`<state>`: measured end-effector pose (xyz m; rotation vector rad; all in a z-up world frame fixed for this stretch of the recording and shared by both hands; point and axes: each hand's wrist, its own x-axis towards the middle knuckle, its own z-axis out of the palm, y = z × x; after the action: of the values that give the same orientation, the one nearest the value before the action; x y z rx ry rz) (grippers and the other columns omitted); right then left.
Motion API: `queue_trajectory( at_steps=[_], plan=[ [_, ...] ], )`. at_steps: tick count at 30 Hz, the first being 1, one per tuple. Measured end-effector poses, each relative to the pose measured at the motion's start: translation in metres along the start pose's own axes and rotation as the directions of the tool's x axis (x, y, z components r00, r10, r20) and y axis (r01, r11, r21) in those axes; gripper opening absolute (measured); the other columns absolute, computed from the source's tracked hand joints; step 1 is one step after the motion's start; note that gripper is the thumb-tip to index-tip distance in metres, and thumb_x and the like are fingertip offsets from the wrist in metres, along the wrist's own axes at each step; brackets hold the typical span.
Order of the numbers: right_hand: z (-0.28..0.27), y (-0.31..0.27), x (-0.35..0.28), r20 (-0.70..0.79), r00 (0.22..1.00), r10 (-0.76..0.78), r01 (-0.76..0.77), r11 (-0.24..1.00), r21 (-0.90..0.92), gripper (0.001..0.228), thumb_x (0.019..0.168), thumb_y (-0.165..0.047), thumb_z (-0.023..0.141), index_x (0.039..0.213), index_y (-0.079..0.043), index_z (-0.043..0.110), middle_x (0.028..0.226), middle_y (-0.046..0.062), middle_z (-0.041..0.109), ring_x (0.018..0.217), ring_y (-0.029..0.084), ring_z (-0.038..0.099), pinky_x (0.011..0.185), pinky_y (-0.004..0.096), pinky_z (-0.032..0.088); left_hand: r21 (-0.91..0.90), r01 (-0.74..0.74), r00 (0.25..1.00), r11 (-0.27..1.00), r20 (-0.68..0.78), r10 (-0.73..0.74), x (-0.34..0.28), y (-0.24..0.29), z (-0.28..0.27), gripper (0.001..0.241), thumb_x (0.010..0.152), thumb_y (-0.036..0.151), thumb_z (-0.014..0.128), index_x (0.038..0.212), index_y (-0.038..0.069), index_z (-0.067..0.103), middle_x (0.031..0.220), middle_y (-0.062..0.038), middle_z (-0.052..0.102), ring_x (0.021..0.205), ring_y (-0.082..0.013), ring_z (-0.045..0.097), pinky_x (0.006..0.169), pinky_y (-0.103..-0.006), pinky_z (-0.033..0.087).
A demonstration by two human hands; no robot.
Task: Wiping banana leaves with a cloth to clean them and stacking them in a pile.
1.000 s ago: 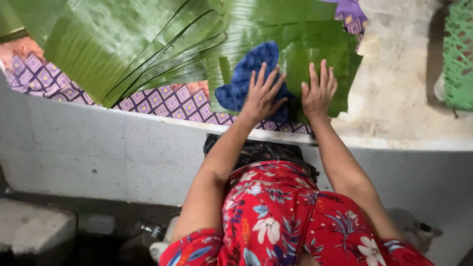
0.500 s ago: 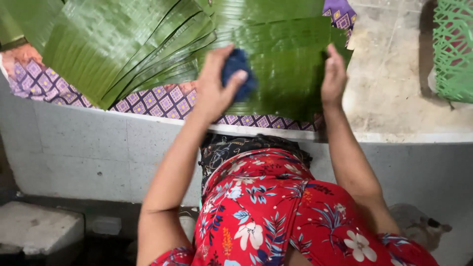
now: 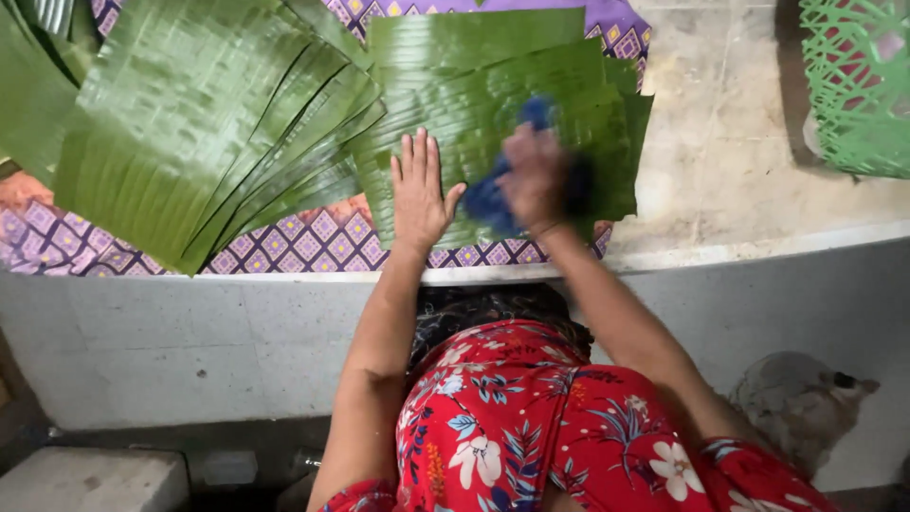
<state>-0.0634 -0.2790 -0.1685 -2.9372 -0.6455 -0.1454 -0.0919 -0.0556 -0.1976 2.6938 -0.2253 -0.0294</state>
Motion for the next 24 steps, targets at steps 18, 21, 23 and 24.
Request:
queue_trajectory(
  at_steps=[18,21,23,24],
  plan=[
    [-0.045,0.246,-0.183,-0.152,0.529,0.835,-0.498,0.451,0.741,0.023,0.101,-0.025,0.073,0.116,-0.007,0.074,0.105,0.005,0.072,0.096,0.017,0.064,0.086,0.033,0.055,-0.169,-0.243,0.969,0.955,-0.002,0.247,0.093,0.058,-0.177,0.012,0.089,0.01,0.077,0.089,0.009,0.065,0.092,-0.01,0.062,0.07,-0.0327,0.069,0.053,-0.0497,0.062],
    [-0.069,0.23,-0.2,-0.034,0.413,0.91,-0.597,0.299,0.745,0.024,0.105,-0.031,0.066,0.117,-0.011,0.073,0.102,-0.001,0.071,0.092,0.014,0.066,0.079,0.03,0.057,-0.076,-0.454,0.882,0.888,-0.176,0.436,0.079,0.082,-0.211,0.012,0.095,0.008,0.07,0.089,0.001,0.062,0.087,-0.014,0.05,0.07,-0.0348,0.057,0.046,-0.0474,0.045],
    [-0.101,0.199,-0.193,0.121,0.243,0.962,-0.537,0.03,0.843,0.017,0.103,-0.033,0.065,0.107,-0.018,0.072,0.095,-0.003,0.07,0.087,0.012,0.068,0.074,0.029,0.059,0.092,-0.502,0.841,0.86,-0.18,0.51,0.057,0.085,-0.194,0.011,0.102,0.01,0.061,0.094,0.004,0.065,0.091,-0.008,0.051,0.083,-0.0266,0.046,0.067,-0.0398,0.038],
    [-0.102,0.196,-0.192,0.121,0.244,0.962,-0.537,0.03,0.843,0.017,0.103,-0.033,0.065,0.107,-0.018,0.072,0.095,-0.003,0.07,0.087,0.012,0.068,0.074,0.029,0.059,0.092,-0.501,0.841,0.86,-0.181,0.509,0.044,0.077,-0.172,0.011,0.102,0.01,0.061,0.094,0.004,0.065,0.091,-0.008,0.051,0.083,-0.0266,0.046,0.067,-0.0398,0.038]
  ],
)
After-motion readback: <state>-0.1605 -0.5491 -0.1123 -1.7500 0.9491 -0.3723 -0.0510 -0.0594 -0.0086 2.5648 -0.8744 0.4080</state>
